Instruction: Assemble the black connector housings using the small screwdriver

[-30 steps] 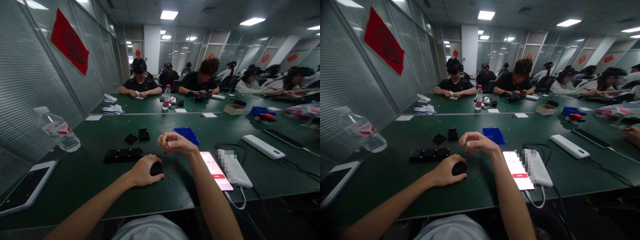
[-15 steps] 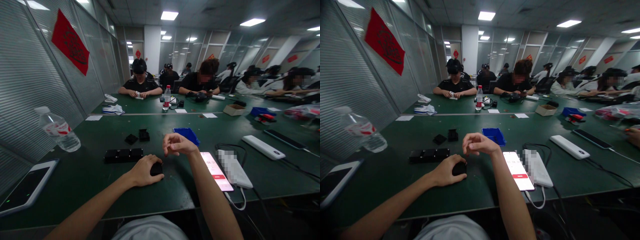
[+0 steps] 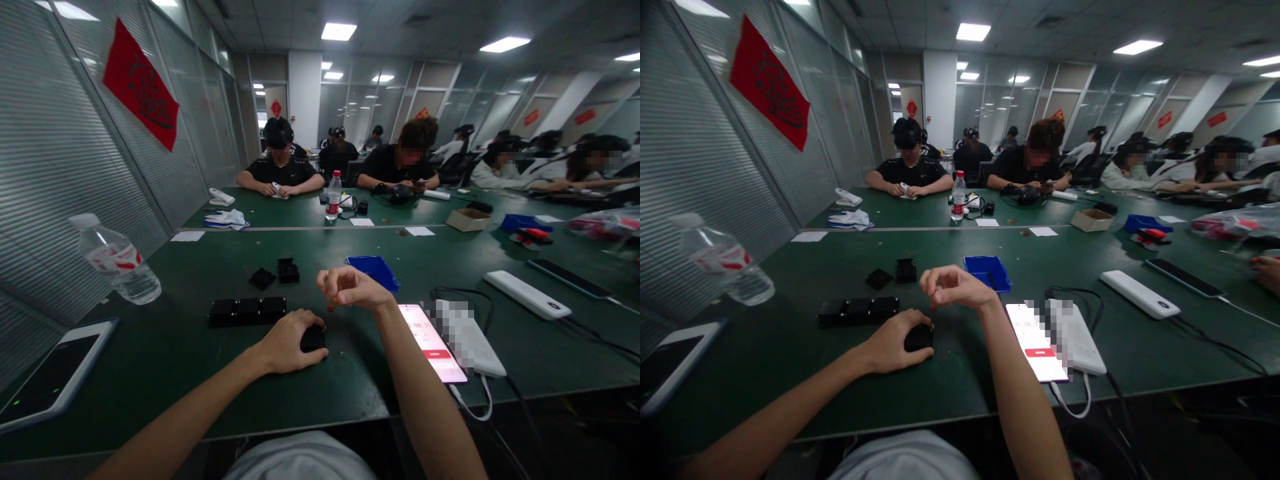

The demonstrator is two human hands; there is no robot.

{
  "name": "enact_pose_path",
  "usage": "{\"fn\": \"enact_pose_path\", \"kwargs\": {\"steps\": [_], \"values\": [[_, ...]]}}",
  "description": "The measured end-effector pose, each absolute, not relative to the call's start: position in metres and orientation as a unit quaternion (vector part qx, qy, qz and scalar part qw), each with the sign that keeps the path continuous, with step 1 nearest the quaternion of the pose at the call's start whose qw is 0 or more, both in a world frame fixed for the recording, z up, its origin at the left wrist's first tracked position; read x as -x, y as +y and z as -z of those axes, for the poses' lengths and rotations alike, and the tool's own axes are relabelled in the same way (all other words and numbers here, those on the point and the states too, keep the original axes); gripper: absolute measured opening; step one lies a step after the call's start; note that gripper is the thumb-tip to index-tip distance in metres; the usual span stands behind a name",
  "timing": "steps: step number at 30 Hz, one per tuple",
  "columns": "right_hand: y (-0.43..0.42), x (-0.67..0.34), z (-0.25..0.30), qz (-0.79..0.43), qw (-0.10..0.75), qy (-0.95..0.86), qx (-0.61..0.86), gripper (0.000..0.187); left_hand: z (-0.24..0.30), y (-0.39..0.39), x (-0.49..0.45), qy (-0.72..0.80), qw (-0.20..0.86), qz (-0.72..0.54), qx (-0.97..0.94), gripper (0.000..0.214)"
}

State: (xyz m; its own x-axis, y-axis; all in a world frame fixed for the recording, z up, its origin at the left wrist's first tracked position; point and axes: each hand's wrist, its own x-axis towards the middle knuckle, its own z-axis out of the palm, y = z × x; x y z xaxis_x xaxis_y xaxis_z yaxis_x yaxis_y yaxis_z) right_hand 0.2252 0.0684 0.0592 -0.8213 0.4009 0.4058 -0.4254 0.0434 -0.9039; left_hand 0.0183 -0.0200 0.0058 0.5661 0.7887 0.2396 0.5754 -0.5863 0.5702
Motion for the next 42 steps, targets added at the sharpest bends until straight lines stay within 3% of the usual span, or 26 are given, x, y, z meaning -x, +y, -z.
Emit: {"fn": "enact_pose_path", "kwargs": {"steps": [5,12,23,33,42], "values": [[0.0672,-0.2261,-0.0614,-0.692,0.293,-0.66,-0.021,0.012,-0.0075,-0.0211,-0.0189,0.398,0.22,-0.238,-0.858,0.037],[0.0672,-0.2271,-0.061,-0.718,0.247,-0.651,-0.022,0.019,-0.0058,-0.0204,-0.0179,0.385,0.209,-0.239,-0.866,0.035],[0.0676,-0.2285,-0.0613,-0.726,0.251,-0.64,0.017,0.028,-0.0072,-0.0206,-0.0175,0.381,0.211,-0.234,-0.869,0.034],[0.0662,-0.2268,-0.0632,-0.708,0.248,-0.661,-0.035,0.015,-0.0089,-0.0206,-0.0184,0.38,0.212,-0.23,-0.87,0.033],[0.0679,-0.2279,-0.0614,-0.694,0.26,-0.671,-0.03,0.016,-0.0081,-0.0208,-0.0183,0.38,0.214,-0.233,-0.869,0.033]]}}
